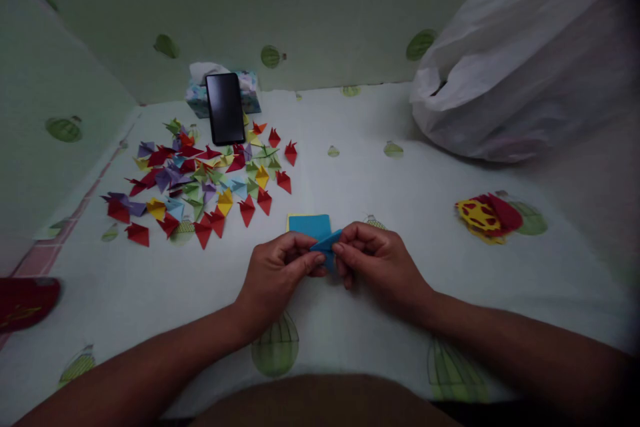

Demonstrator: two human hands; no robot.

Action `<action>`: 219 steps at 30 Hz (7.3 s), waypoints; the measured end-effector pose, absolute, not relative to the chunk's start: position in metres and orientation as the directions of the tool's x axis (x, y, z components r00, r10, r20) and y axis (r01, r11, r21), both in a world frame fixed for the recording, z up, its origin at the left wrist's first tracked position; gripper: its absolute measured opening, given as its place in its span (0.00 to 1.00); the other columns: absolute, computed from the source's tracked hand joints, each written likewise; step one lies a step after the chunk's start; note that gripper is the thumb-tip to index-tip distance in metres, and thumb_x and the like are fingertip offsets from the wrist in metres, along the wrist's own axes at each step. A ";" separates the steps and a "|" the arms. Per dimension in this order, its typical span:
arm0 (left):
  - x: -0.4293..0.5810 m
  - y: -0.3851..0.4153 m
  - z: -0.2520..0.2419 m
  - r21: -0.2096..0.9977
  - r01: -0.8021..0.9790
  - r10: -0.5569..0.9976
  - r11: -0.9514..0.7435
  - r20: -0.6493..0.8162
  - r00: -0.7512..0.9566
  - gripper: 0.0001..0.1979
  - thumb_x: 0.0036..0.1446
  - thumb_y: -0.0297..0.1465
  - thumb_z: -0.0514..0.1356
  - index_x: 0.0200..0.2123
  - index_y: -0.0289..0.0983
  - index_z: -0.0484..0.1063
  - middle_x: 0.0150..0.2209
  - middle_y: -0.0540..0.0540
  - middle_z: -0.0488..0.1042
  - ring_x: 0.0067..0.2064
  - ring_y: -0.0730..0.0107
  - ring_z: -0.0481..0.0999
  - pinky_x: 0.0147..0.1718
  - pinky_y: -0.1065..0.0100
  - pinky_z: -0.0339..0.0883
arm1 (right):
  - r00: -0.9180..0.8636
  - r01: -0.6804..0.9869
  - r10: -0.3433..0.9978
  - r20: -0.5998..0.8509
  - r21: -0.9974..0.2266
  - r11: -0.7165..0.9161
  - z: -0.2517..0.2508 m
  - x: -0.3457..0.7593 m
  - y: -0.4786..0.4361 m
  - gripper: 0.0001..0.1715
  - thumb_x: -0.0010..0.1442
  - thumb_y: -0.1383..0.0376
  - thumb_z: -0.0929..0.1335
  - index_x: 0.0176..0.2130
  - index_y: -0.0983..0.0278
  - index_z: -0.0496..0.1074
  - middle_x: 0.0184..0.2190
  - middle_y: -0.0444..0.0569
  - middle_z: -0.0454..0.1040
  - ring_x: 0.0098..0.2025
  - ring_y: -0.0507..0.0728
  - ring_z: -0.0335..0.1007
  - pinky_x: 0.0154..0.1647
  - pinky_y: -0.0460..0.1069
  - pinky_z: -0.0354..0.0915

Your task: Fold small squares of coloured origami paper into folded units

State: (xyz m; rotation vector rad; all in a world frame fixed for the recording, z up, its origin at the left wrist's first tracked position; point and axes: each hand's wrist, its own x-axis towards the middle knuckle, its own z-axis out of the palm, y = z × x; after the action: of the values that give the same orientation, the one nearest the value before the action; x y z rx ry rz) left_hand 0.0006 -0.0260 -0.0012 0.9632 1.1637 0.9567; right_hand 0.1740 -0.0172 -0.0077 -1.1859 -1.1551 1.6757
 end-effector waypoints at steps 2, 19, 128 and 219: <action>0.001 -0.026 0.000 0.950 -0.069 0.947 0.305 -0.295 0.126 0.06 0.48 0.29 0.68 0.29 0.34 0.75 0.25 0.51 0.77 0.26 0.74 0.78 0.29 0.72 0.77 | -0.275 -0.078 0.923 -0.268 -0.951 -0.299 -0.007 0.174 -0.018 0.13 0.53 0.61 0.74 0.27 0.64 0.68 0.17 0.39 0.72 0.16 0.47 0.66 0.17 0.43 0.64; -0.005 -0.025 0.001 0.938 0.025 0.920 0.346 -0.344 0.190 0.08 0.52 0.33 0.67 0.28 0.33 0.73 0.20 0.51 0.75 0.23 0.75 0.75 0.25 0.74 0.69 | -0.347 -0.057 0.897 -0.274 -0.949 -0.312 -0.009 0.174 -0.017 0.16 0.56 0.58 0.73 0.27 0.63 0.65 0.18 0.41 0.71 0.17 0.48 0.65 0.18 0.44 0.64; -0.006 -0.025 -0.005 0.897 -0.199 0.891 0.394 -0.320 0.321 0.07 0.54 0.33 0.66 0.32 0.35 0.75 0.26 0.51 0.75 0.28 0.74 0.73 0.31 0.71 0.68 | -0.474 0.008 0.880 0.039 -0.999 0.049 -0.012 0.183 -0.017 0.13 0.53 0.76 0.64 0.32 0.64 0.76 0.26 0.44 0.77 0.23 0.49 0.72 0.25 0.45 0.69; -0.012 -0.021 0.002 0.935 0.235 0.848 0.266 -0.343 0.404 0.15 0.57 0.40 0.62 0.27 0.34 0.73 0.19 0.53 0.69 0.23 0.77 0.66 0.24 0.74 0.57 | -0.568 0.040 0.793 -0.220 -0.970 -0.240 -0.012 0.183 -0.008 0.22 0.60 0.52 0.69 0.26 0.65 0.65 0.15 0.38 0.67 0.14 0.46 0.61 0.14 0.40 0.56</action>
State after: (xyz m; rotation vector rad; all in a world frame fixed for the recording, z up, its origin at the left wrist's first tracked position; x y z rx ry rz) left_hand -0.0115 -0.0210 0.0022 1.2707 1.1195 0.5590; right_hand 0.1830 -0.0083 -0.0124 -1.0138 -1.4882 1.8613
